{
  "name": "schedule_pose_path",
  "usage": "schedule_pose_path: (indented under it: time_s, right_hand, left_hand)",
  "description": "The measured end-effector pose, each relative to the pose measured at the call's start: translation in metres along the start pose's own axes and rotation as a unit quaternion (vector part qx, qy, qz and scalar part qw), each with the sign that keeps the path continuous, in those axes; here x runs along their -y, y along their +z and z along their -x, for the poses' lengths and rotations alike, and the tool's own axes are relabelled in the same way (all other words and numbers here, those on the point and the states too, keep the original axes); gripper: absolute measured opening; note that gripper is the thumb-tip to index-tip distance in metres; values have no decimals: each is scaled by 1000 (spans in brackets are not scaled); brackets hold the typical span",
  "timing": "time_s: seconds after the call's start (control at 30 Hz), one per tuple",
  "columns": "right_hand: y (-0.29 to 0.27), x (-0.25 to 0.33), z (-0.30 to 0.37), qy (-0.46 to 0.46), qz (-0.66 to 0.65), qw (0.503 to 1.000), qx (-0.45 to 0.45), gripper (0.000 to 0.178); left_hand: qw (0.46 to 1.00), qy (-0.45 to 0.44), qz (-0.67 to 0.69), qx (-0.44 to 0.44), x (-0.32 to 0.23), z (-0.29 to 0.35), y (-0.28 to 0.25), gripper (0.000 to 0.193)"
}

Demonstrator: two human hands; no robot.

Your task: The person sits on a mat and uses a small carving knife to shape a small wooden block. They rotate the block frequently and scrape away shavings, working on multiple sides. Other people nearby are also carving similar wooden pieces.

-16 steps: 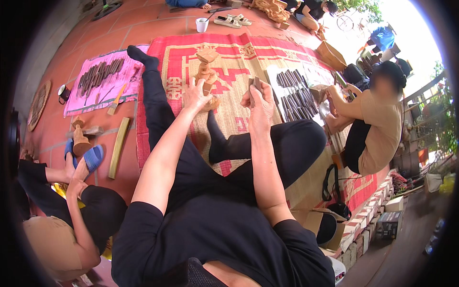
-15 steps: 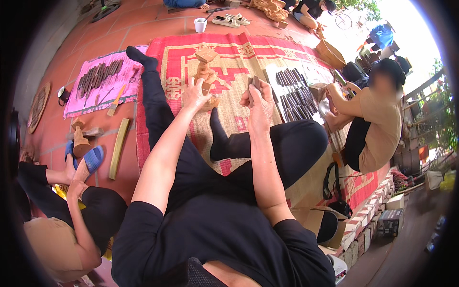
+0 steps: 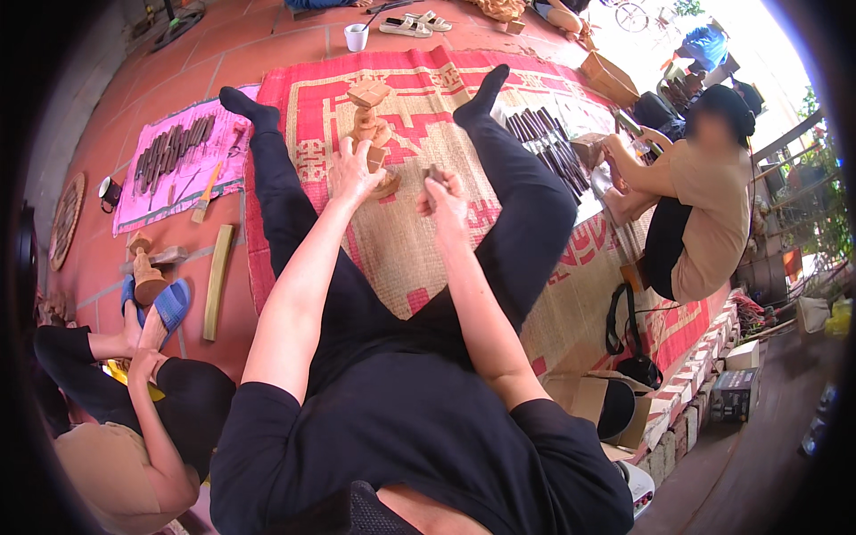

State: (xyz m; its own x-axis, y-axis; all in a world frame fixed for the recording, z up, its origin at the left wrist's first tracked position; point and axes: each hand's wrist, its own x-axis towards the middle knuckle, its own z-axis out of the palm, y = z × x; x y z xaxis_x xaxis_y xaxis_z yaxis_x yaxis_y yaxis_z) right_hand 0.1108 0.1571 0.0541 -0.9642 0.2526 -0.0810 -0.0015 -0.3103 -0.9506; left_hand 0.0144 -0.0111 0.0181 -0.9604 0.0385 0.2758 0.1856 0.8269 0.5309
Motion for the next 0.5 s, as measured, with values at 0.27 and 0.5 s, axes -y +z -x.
schedule_pose_path:
  time_s: [0.27, 0.5]
  right_hand:
    - [15, -57, -32, 106, 66, 992, 23, 17]
    - [25, -101, -82, 74, 71, 992, -76, 18]
  left_hand:
    - [999, 24, 13, -22, 4, -6, 9, 61]
    - [993, 85, 10, -84, 28, -14, 24, 52]
